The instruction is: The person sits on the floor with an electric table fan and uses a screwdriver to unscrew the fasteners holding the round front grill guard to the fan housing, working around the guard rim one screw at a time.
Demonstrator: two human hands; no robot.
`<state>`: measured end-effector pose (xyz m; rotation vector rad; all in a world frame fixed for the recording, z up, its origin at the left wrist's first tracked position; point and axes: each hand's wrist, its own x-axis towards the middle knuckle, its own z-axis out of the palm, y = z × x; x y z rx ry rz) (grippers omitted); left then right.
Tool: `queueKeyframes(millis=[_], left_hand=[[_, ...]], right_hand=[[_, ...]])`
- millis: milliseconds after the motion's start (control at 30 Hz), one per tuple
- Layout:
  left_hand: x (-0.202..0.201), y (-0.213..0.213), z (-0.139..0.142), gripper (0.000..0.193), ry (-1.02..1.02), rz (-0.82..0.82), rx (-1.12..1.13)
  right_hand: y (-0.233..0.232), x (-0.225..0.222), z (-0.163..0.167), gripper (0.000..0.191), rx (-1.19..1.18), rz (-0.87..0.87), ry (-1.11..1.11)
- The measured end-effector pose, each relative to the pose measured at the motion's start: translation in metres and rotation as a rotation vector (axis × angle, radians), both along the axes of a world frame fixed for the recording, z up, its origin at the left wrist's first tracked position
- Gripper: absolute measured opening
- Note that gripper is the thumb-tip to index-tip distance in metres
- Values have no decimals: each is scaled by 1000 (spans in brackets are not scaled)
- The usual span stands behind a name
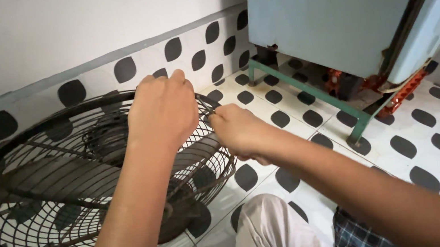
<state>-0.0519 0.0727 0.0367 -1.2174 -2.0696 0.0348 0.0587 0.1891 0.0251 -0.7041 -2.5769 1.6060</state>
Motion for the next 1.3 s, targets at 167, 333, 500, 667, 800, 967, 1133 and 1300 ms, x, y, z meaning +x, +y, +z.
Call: queueKeyframes(millis=[167,333,500,667,800,967,1133,1300], left_hand=[[-2,2,0,16,9,22,-4],[-3,0,0,15,-22,-22,13],[-3,1,2,16,-9,7,-17],[-2,-1,4,17,-30,-7,-8],[-1,-1,4,19,-40,14,-35],[-1,0,3,19,-32,6,-17],[-2,2,3,19,-51,-4,1],[0,0,4,17,-70,-23,0]], right_hand=[[7,-11,-7,32,115,10,5],[9,-23,-29,35,616,44,322],[0,-15,-30,32,596,-2,145],[-7,3,-18,20,784,20,113],[-4,7,-22,26,956,66,118],[9,0,-40,21,1307,23,225],[31,-8,-44,32,1739,124,200],[55,-10,-29,14,2090,130,465]])
